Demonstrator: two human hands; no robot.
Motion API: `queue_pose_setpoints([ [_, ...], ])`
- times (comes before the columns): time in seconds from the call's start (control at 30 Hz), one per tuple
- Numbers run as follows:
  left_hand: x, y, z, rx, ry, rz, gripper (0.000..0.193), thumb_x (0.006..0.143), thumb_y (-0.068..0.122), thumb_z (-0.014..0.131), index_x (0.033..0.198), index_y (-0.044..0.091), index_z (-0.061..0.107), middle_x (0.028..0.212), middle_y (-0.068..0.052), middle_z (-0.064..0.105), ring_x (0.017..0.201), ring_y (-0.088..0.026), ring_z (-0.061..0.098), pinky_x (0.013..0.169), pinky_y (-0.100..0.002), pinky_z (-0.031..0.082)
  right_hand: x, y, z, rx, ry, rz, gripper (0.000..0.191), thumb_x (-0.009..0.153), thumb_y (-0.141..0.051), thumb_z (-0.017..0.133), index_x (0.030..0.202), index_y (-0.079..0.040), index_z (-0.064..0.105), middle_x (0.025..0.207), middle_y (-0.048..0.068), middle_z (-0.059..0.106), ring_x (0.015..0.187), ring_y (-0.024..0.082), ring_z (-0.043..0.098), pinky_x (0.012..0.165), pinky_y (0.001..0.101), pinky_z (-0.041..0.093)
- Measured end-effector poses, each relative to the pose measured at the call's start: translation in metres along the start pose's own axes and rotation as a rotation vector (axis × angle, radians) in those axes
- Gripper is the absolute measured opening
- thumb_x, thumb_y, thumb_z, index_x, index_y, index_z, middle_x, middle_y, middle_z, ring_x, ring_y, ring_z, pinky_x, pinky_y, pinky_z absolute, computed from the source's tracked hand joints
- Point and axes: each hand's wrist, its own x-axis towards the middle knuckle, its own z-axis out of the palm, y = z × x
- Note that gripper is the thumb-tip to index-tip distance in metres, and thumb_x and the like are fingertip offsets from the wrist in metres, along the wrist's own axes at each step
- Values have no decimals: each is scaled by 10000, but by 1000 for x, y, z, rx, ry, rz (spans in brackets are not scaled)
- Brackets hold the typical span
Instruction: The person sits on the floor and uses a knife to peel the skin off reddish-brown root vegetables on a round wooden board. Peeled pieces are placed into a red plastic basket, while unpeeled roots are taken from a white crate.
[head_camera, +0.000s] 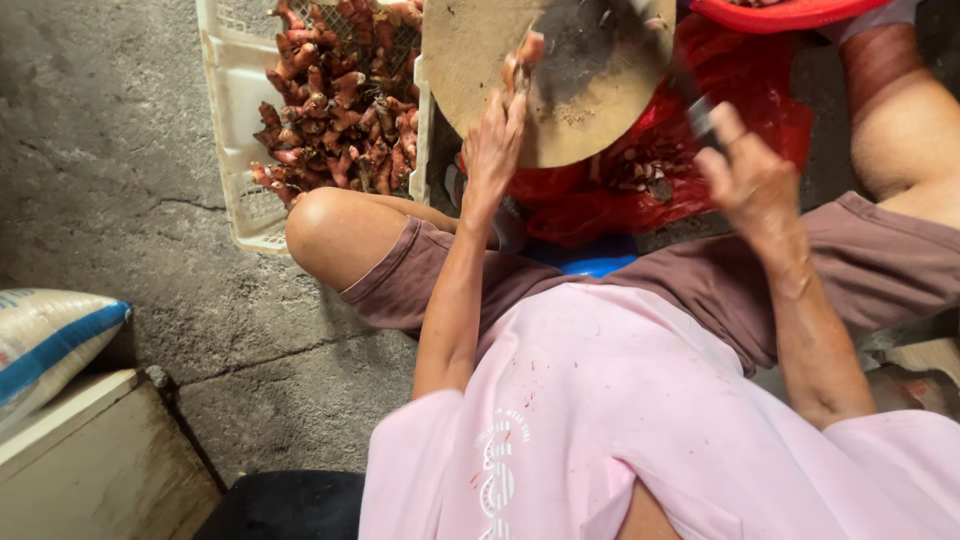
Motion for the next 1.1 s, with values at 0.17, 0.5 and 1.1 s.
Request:
queue_pose_setpoints([
  [0.17, 20, 11, 21, 21, -211, -124, 265, 1094, 330, 481, 1036, 77, 533, 707, -110, 620, 565, -276, 673, 435, -395, 511, 5, 30, -18, -67, 143, -19, 540, 1177, -212, 703, 1628, -79, 436, 1027, 197, 694, 854, 352, 704, 745, 459, 588],
  [0.5, 7, 26, 11, 167, 3, 104, 262, 993, 357, 609, 972, 99, 563, 744, -109, 663, 640, -317, 690, 523, -434, 521, 20, -39, 39, 156, 168, -173, 538, 1164, -229, 650, 1623, -146, 383, 916, 121, 631, 642, 225, 628, 498, 364, 567],
  [1.1, 11, 28, 8, 68, -74, 58, 248, 996, 322, 603, 992, 79, 556, 771, -136, 682, 704, -342, 706, 590, -450, 545, 28, -27, 56, 198, 122, -111, 573, 1204, -248, 654, 1678, -179, 339, 943, 94, 642, 653, 168, 602, 487, 267, 557],
])
